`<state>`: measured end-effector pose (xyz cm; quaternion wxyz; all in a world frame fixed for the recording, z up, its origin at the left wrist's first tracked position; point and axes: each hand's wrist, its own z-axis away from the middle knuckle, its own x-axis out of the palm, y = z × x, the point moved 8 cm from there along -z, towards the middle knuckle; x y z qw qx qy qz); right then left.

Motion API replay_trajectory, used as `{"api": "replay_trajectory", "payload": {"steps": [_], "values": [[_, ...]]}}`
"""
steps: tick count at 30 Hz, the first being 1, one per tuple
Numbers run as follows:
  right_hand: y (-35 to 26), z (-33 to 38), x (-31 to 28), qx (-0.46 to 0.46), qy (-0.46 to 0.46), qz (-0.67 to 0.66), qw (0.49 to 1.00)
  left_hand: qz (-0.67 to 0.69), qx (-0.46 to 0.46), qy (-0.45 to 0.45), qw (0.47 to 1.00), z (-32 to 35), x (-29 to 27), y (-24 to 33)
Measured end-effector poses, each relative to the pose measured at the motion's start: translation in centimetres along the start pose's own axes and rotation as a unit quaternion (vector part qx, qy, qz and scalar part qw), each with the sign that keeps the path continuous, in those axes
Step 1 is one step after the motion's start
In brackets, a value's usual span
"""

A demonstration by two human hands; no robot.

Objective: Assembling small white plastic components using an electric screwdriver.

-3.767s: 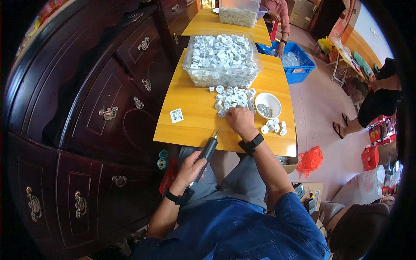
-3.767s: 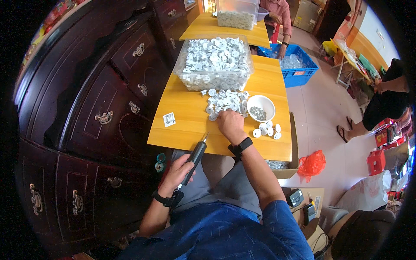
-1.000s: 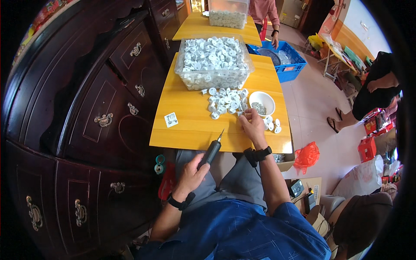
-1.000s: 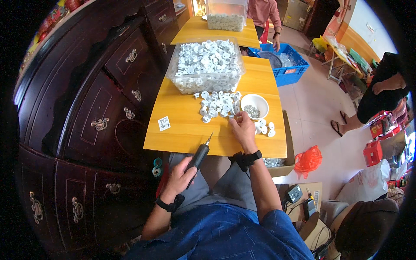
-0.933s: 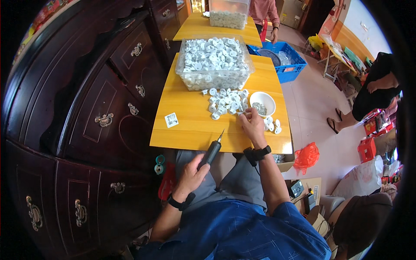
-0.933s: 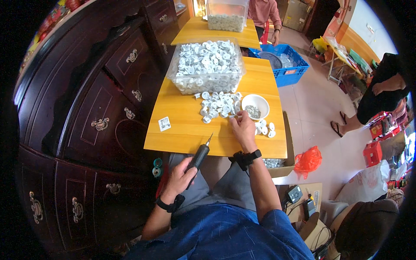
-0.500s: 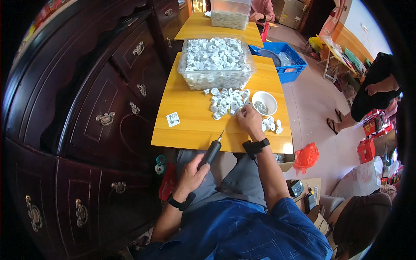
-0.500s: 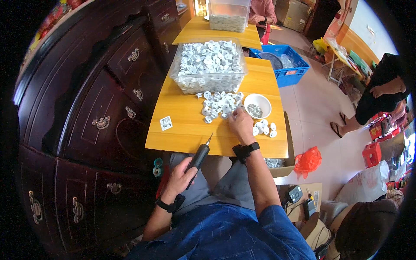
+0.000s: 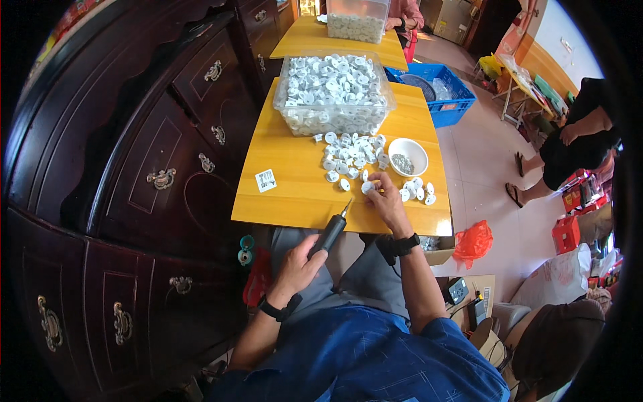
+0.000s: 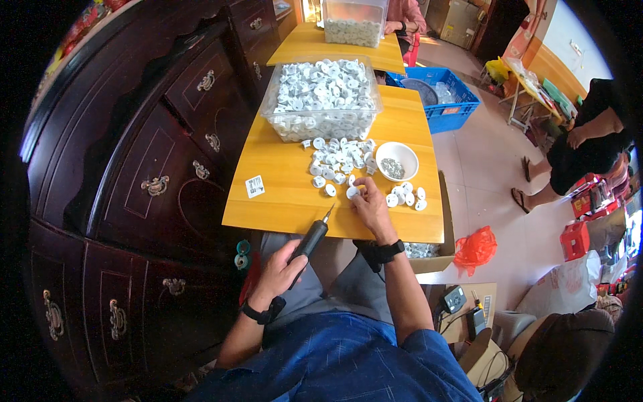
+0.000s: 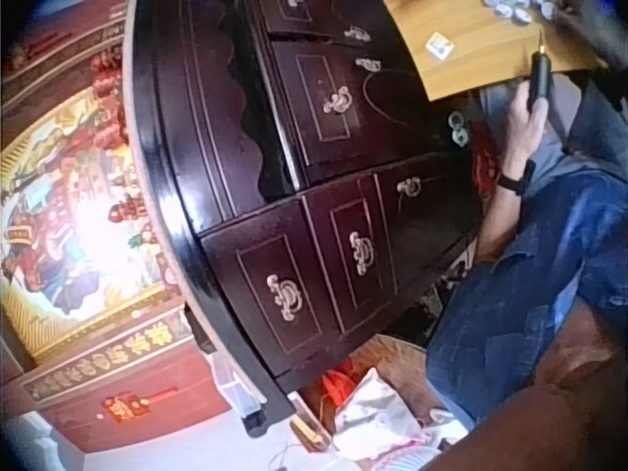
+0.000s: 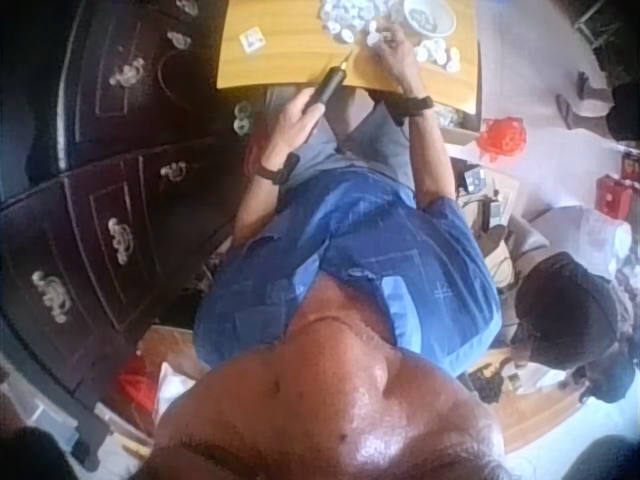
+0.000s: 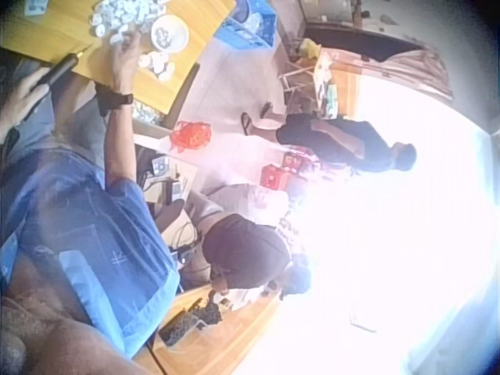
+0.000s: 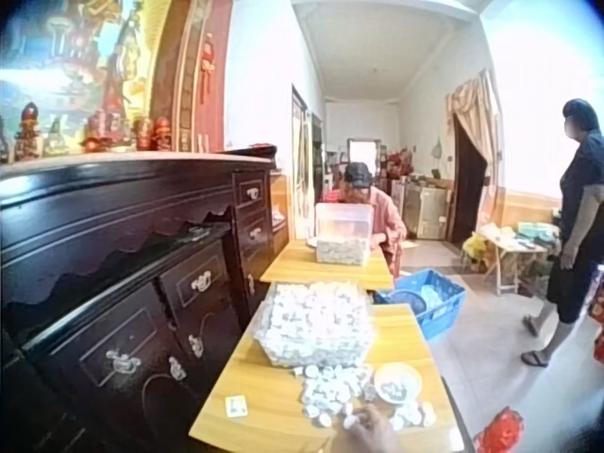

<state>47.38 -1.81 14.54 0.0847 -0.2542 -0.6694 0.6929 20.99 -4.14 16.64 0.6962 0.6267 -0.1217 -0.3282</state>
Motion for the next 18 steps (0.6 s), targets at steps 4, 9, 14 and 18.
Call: {"api": "replay_trajectory", "payload": {"steps": [4,9,14,18], "values": [[0.0,0.2,0.3,-0.040,-0.016,-0.003,0.999,-0.009,-0.004,-0.013,1.000,-0.2,0.6,0.3],[0.0,0.7,0.6,0.018,-0.021,-0.032,0.999,-0.007,-0.005,-0.014,1.000,-0.3,0.8,0.0],[-0.3,0.9,0.7,0.020,-0.036,-0.030,0.999,-0.004,-0.009,-0.017,1.000,-0.5,1.0,0.2],[-0.5,1.4,1.5,0.027,-0.061,-0.077,0.995,-0.009,-0.011,-0.003,1.000,-0.5,0.9,-0.2]]}}
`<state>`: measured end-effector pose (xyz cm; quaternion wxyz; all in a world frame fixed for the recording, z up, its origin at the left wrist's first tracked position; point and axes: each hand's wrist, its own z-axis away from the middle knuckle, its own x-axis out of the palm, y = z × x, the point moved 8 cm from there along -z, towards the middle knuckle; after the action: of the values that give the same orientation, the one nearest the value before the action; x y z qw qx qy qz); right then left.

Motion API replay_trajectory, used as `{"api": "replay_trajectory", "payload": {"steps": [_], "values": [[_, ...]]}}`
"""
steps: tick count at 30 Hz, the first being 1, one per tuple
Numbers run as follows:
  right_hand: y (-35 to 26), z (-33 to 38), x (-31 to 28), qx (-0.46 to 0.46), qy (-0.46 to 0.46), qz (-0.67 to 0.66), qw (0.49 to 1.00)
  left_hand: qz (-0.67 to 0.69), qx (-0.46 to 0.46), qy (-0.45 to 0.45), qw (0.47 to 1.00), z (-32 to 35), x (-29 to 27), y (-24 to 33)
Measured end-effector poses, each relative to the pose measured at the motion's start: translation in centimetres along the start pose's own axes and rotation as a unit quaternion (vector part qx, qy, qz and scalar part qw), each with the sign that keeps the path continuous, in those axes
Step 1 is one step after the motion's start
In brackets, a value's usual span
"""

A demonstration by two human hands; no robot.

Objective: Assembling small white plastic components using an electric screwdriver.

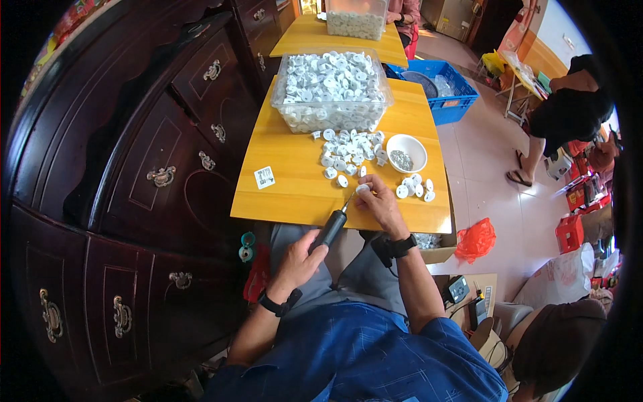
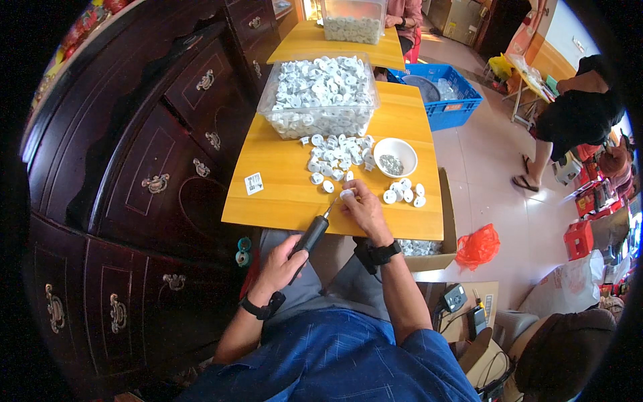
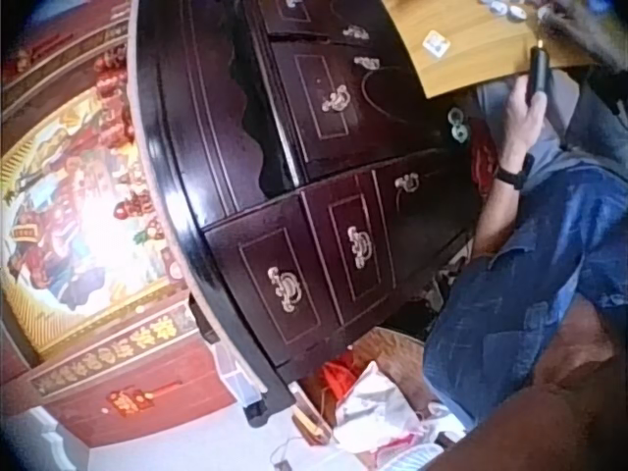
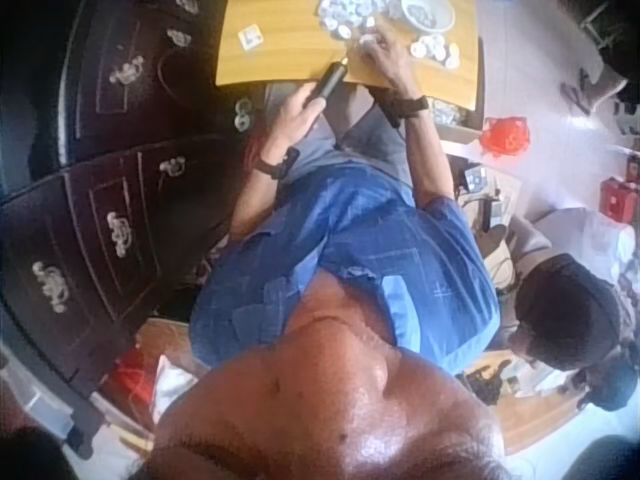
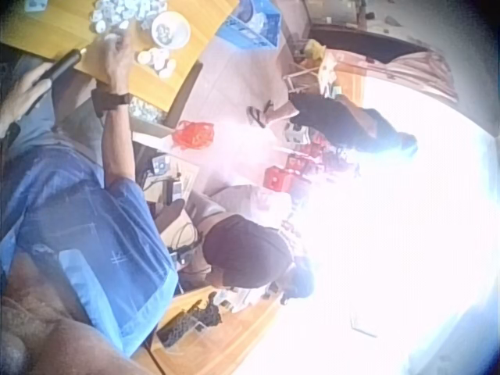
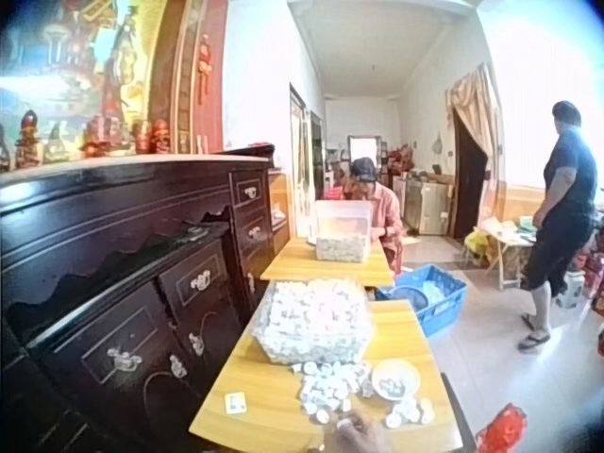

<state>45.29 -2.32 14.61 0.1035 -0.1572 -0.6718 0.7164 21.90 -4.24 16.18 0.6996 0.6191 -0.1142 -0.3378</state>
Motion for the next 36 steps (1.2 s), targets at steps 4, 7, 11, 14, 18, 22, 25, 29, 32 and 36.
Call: {"api": "replay_trajectory", "payload": {"steps": [4,7,11,14,18,22,25,29,32,36], "values": [[1.4,-0.1,0.1,0.016,0.015,-0.033,0.999,-0.001,-0.002,0.005,1.000,0.0,0.1,0.1],[2.3,-0.1,0.3,0.035,0.002,-0.074,0.997,0.000,-0.005,0.000,1.000,-0.1,0.2,0.4],[2.1,0.2,0.8,0.040,-0.027,-0.079,0.996,-0.001,-0.014,0.003,1.000,-0.2,0.2,0.1],[2.2,0.4,1.0,0.048,-0.036,-0.093,0.994,-0.006,-0.011,0.004,1.000,-0.3,0.3,-0.2],[2.6,0.2,0.9,0.039,-0.016,-0.123,0.992,-0.003,-0.006,0.001,1.000,-0.5,0.5,-0.1],[2.6,0.2,1.0,0.035,-0.014,-0.116,0.993,-0.003,-0.008,0.000,1.000,-0.6,0.5,-0.3],[2.6,0.2,1.1,0.027,-0.002,-0.107,0.994,-0.008,-0.011,0.003,1.000,-0.7,0.5,-0.5],[2.5,0.4,1.1,0.028,0.013,-0.118,0.993,-0.011,-0.008,0.005,1.000,-0.7,0.6,-0.9],[2.4,0.4,1.1,0.022,0.013,-0.113,0.993,-0.015,-0.009,0.006,1.000,-0.7,0.6,-0.7],[2.1,0.5,1.2,0.020,0.016,-0.111,0.994,-0.008,-0.013,0.007,1.000,-0.8,0.5,-0.9]]}}
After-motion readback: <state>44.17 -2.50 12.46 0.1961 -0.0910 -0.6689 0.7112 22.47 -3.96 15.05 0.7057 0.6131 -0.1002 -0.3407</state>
